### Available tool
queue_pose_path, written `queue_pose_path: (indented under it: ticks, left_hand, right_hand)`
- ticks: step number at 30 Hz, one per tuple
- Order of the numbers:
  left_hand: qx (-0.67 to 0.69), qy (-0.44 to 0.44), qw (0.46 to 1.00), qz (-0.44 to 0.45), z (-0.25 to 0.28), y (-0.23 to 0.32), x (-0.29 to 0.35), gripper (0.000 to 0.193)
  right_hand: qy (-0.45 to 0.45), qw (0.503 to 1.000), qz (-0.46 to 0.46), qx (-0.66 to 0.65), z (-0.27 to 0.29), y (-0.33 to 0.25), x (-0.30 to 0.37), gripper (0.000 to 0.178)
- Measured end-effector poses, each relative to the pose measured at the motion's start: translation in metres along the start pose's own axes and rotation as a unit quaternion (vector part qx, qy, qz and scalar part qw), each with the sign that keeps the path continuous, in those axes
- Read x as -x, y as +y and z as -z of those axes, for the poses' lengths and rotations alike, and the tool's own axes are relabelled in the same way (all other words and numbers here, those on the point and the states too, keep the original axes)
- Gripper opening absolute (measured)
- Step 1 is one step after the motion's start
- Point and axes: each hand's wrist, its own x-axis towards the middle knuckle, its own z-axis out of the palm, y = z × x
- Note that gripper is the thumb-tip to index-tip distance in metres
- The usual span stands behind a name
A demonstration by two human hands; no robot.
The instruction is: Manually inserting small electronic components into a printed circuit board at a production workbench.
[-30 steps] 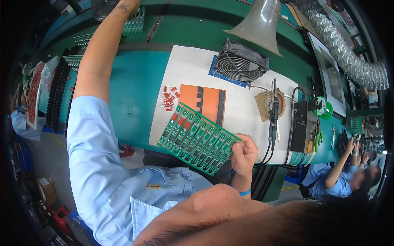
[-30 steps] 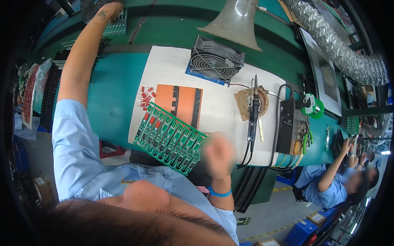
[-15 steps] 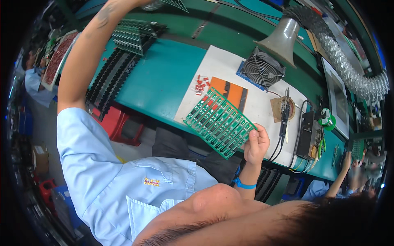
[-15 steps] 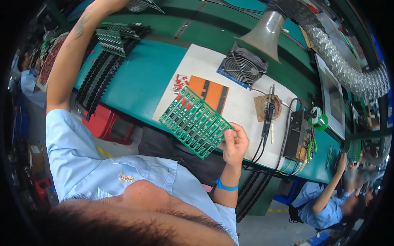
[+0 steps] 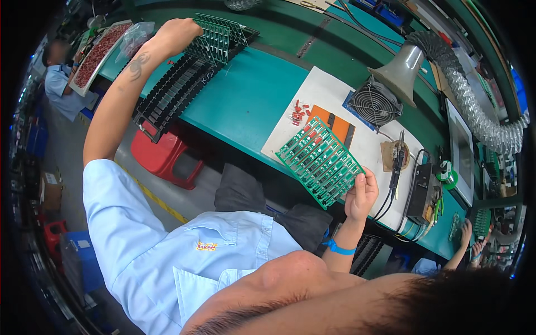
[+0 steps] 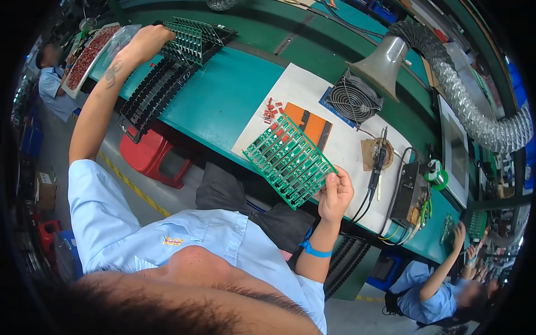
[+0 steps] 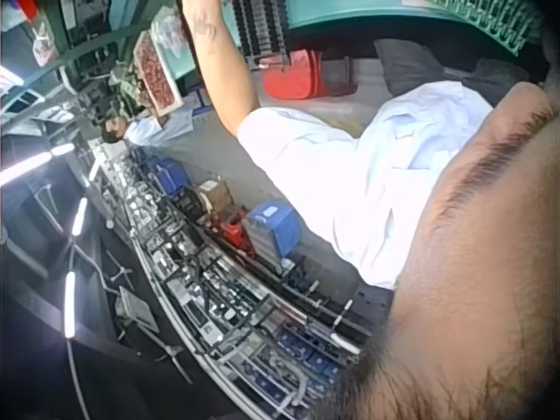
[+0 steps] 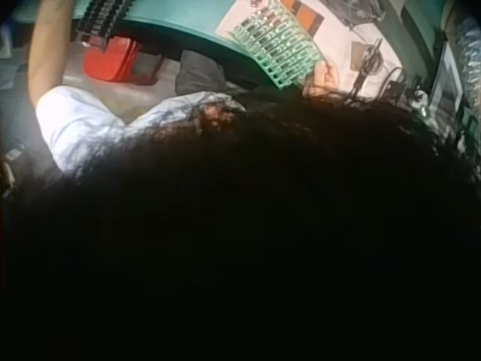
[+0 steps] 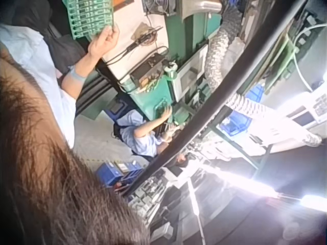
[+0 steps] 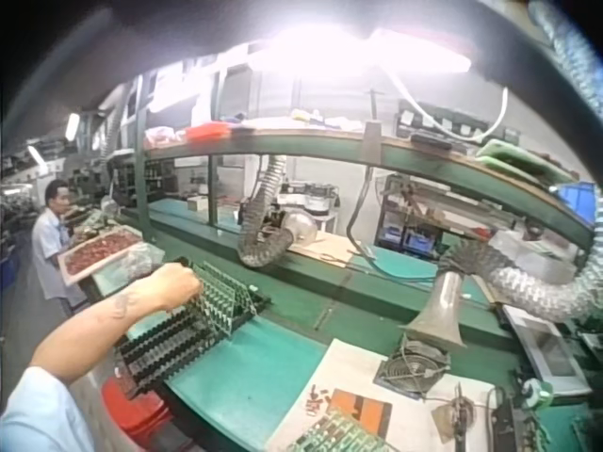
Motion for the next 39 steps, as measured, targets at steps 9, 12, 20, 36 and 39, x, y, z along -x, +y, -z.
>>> queue_pose_path:
  ticks: [9,12,20,36,39]
  left_hand:
    - [0.009,-0.003,0.999,-0.031,-0.034,-0.003,-0.018,0.018]
    - [-0.005,-0.027,0.999,-0.022,-0.031,0.002,-0.023,0.017]
    - [0.026,0.03,0.999,-0.011,-0.036,0.0,-0.019,0.021]
    - [0.955,-0.113,0.273,0.009,-0.016,0.255,0.121,0.057]
    - [0.963,-0.089,0.253,-0.002,-0.004,0.291,0.124,0.059]
  right_hand:
    - [0.018,1.0,-0.002,0.014,-0.006,-0.002,0.002,0.023]
    - [0.015,1.0,0.0,0.011,-0.005,-0.002,0.002,0.024]
    - [0.014,1.0,0.003,0.014,-0.004,-0.002,0.002,0.024]
    - [0.006,1.0,-0.026,0.0,-0.022,-0.019,0.0,0.023]
    - [-0.001,0.999,-0.032,0.009,-0.029,-0.022,0.003,0.023]
